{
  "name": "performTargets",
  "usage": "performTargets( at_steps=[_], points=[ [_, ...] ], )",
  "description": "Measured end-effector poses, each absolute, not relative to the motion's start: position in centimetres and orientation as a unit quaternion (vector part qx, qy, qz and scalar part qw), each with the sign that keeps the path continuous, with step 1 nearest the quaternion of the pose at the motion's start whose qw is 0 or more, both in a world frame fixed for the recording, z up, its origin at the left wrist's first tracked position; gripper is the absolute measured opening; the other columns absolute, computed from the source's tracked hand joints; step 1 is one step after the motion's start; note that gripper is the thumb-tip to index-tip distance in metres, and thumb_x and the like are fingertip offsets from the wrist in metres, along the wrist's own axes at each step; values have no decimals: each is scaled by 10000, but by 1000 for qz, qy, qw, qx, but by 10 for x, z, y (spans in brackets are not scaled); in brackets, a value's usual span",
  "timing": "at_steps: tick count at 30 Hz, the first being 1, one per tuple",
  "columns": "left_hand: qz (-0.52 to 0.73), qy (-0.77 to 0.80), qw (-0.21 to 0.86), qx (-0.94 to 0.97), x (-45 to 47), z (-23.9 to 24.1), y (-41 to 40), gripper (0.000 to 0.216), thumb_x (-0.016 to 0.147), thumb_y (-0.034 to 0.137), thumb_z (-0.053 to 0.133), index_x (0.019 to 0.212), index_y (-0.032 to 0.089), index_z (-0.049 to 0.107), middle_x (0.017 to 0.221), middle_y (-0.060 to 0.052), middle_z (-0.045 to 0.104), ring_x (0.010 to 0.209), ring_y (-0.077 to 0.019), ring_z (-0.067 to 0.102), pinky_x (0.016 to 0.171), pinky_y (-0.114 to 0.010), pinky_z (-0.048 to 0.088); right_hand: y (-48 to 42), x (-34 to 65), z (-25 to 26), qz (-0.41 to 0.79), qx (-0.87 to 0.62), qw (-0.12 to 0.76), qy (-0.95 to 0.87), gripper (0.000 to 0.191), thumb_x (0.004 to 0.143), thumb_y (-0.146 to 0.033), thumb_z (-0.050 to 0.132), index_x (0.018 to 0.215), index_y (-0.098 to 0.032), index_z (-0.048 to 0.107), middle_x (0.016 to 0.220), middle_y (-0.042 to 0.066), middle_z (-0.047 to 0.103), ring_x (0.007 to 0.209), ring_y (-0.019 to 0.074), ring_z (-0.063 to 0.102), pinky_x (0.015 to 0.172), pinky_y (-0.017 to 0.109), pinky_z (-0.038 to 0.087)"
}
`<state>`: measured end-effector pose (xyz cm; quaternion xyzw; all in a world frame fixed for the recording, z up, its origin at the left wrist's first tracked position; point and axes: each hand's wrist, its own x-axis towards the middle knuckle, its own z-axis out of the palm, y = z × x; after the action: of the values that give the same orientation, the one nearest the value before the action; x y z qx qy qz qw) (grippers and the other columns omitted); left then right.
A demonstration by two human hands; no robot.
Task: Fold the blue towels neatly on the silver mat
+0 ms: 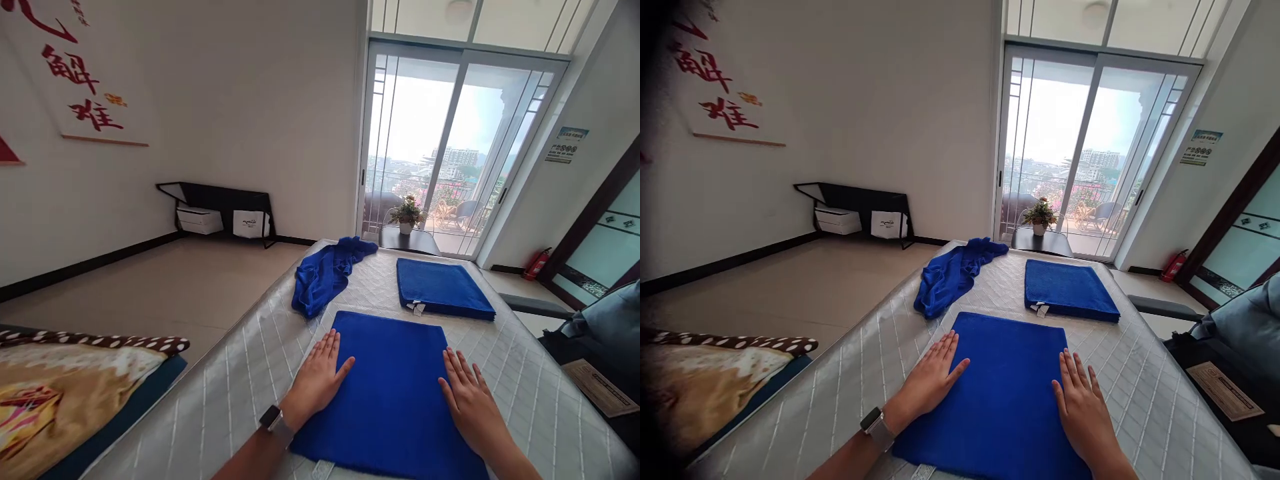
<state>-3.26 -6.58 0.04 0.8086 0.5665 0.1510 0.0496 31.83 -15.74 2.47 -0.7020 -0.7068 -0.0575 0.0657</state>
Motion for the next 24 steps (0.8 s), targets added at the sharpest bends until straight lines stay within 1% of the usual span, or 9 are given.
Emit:
performTargets(
  at_steps=[3,7,10,12,15,19,22,24],
  points=[
    [166,567,44,806,-33,-3,-65,851,992,694,230,1577,83,320,1638,-187,310,1515,-324,301,1230,-498,292,-150,318,46,-52,-704,83,-703,700,1029,-537,153,1615,-160,220,1684,32,188,1561,202,83,1270,460,136],
    [162,565,47,808,-33,-2,-65,854,992,692,240,1573,72,324,1642,-191,289,1516,-319,297,1235,-490,282,-115,316,59,-21,-712,67,-698,677,1042,-476,148,1604,-110,241,1675,80,225,1556,198,127,1261,438,150],
    [153,568,57,807,-33,-1,-65,868,991,695,233,1572,55,316,1650,-193,259,1525,-312,272,1243,-483,269,-83,316,53,16,-710,54,-702,650,1046,-413,160,1593,-77,257,1663,114,257,1551,197,161,1254,421,162],
    [157,566,55,808,-33,-3,-64,851,996,686,236,1578,69,306,1651,-186,258,1527,-312,266,1240,-496,273,-69,318,43,32,-704,51,-707,646,1045,-401,173,1590,-63,259,1659,123,267,1548,194,173,1252,403,163],
    [161,566,43,808,-34,-8,-62,819,1005,672,246,1586,97,294,1647,-178,272,1522,-310,283,1229,-510,291,-58,322,28,19,-708,61,-704,643,1044,-397,185,1582,-58,280,1659,120,269,1547,199,181,1252,403,158],
    [157,561,31,812,-35,-8,-62,789,1011,656,267,1592,123,283,1649,-165,282,1518,-298,300,1225,-497,304,-56,327,17,7,-706,71,-704,642,1039,-400,205,1585,-72,285,1660,110,262,1546,205,185,1251,412,160],
    [141,565,29,813,-35,-4,-63,791,1006,666,259,1583,128,314,1646,-149,300,1508,-288,329,1227,-479,310,-55,329,17,14,-711,70,-699,649,1034,-408,205,1591,-81,272,1661,92,258,1546,196,185,1254,399,144],
    [133,581,20,803,-35,-1,-63,825,992,695,253,1564,111,360,1632,-152,339,1492,-297,362,1223,-479,323,-56,328,20,21,-716,72,-695,651,1034,-412,194,1596,-91,261,1663,79,253,1546,185,184,1255,384,130]
  ],
)
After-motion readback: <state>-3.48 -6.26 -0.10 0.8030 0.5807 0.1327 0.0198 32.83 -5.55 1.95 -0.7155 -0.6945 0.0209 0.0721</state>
